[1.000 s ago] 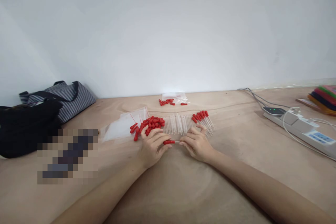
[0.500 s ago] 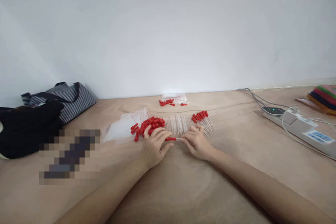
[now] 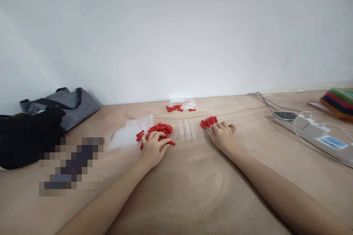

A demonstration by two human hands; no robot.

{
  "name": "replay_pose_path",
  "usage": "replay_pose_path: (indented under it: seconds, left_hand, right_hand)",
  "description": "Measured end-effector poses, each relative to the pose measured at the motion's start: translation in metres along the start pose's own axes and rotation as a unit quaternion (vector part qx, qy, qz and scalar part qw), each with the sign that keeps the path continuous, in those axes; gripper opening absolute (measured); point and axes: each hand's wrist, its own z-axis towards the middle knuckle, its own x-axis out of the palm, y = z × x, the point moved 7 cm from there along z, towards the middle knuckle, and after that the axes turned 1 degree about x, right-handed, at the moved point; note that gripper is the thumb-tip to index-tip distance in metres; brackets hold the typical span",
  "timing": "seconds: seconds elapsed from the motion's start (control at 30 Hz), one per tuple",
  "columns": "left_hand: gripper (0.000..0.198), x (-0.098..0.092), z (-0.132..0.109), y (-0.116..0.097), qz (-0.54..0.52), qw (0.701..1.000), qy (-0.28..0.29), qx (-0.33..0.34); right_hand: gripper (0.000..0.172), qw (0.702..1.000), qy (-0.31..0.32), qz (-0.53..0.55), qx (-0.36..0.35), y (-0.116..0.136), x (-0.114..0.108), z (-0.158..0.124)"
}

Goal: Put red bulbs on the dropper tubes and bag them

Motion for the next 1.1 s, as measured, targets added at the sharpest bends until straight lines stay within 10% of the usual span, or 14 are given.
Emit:
replay_pose_path:
  seconds: [0.47,0.77,1.1]
  left_hand:
    - [0.009,-0.004,-0.001,-0.027,-0.054,0.997,0.026,0.039]
    - [0.011,-0.003,-0.004,-0.037,-0.081,0.995,0.05,0.036]
    - [0.014,-0.004,-0.004,-0.037,-0.089,0.994,0.045,0.032]
  right_hand:
    - [0.025,0.991,0.112,0.021,0.067,0.014,0.004,0.005]
    - [0.024,0.937,0.322,0.006,0.138,0.027,0.029,0.024]
    - [0.024,0.951,0.285,0.053,0.106,0.027,0.015,0.028]
